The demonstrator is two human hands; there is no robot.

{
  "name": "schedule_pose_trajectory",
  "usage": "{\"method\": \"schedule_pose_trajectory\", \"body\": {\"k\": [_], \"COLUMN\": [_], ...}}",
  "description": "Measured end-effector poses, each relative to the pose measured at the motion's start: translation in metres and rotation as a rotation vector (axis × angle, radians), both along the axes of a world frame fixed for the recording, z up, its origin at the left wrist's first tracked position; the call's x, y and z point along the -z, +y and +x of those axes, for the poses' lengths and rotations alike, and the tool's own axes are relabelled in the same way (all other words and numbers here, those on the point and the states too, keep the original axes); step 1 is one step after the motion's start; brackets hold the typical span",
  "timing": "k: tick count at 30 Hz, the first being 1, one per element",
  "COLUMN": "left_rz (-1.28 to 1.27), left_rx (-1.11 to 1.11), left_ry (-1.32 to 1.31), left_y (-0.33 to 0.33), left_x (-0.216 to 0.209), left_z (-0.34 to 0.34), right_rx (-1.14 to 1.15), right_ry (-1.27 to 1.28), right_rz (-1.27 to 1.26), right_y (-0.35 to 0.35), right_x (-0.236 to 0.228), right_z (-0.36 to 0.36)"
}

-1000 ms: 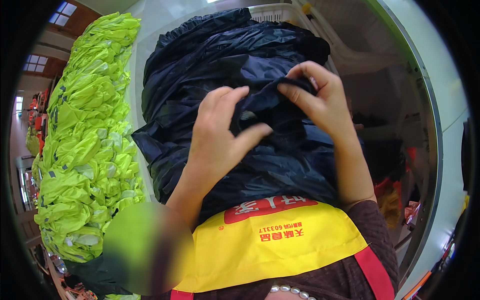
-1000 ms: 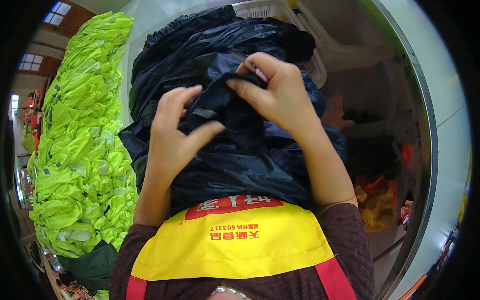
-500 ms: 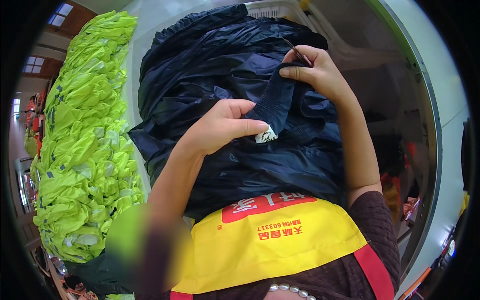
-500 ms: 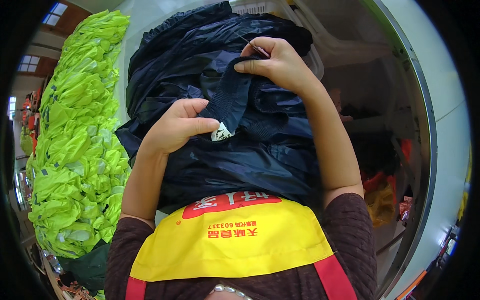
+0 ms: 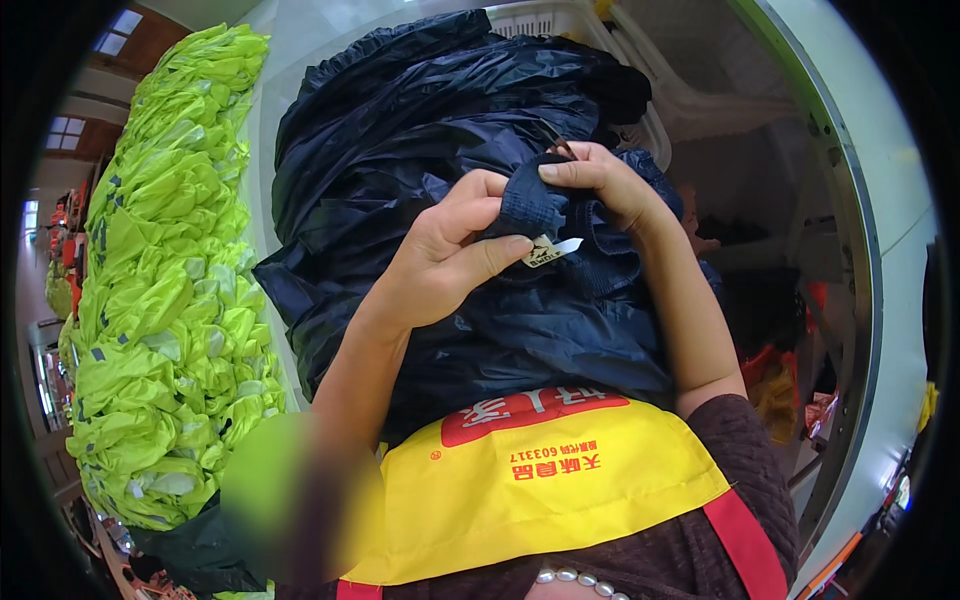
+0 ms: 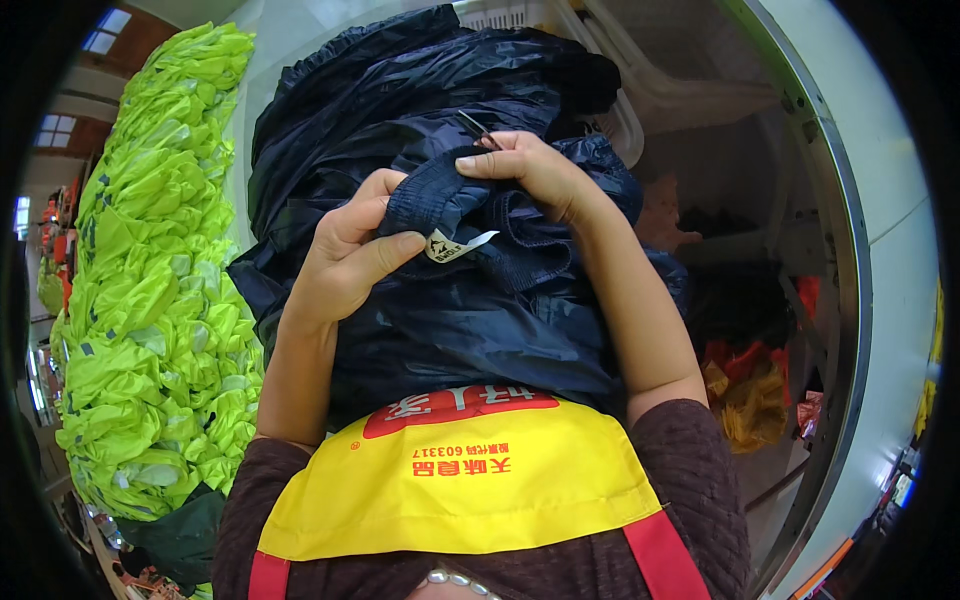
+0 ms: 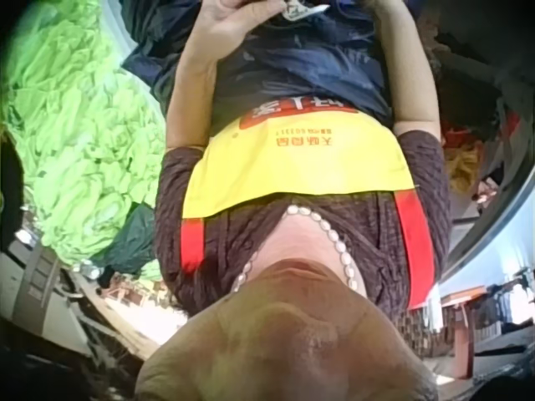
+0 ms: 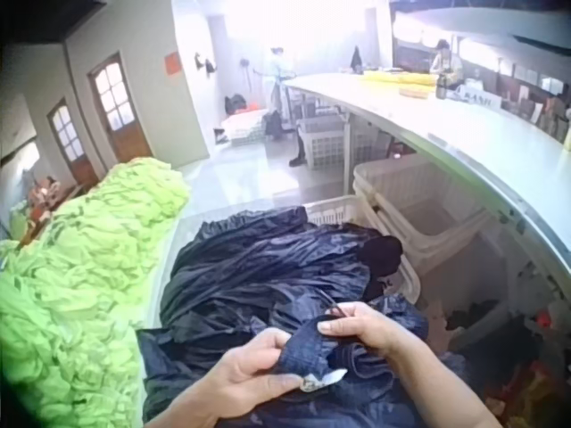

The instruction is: The person repeatedly picks up dark garments from a pile, locates the attached tags, and uses a small blade to cut them off. The person handles each garment one at a time, cuts the tag, and places the garment back on the pile.

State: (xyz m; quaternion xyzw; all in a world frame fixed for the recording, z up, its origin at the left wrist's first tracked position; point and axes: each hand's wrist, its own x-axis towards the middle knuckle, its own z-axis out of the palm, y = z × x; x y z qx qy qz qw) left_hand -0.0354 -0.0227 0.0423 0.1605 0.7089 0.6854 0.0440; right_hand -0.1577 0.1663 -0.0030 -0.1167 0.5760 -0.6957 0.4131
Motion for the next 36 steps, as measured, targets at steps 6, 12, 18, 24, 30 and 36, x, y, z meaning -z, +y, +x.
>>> {"method": "schedule_pose_trajectory", "body": {"k": [6, 12, 18, 24, 30, 36], "left_rz": [-0.331, -0.056, 0.051, 0.069, -0.015, -0.023], "left_rx": [-0.142, -0.13, -0.261, -0.214, -0.156, -0.203], "left_ry": [0.493, 0.164, -0.13, -0.143, -0.065, -0.116], "left_y": [0.01, 0.022, 0.028, 0.025, 0.021, 0.026], "left_x": [-0.011, 0.004, 0.003, 0.008, 0.014, 0.01], "left_z": [-0.01, -0.022, -0.019, -0.021, -0.022, -0.015], "right_rx": [-0.12, 0.016, 0.172, 0.101, 0.382, 0.497], "right_ry": [-0.277, -0.156, 0.2, 0.621, 0.69, 0.981], "right_rz": [-0.192, -0.077, -0.196, 0.04, -0.183, -0.102], "right_y": [-0.007, -0.016, 0.012, -0.001, -0.016, -0.018], "right_x": [0.015, 0.027, -0.022, -0.052, -0.02, -0.018], "right_z": [0.005, 0.015, 0.005, 0.036, 0.048, 0.052]}}
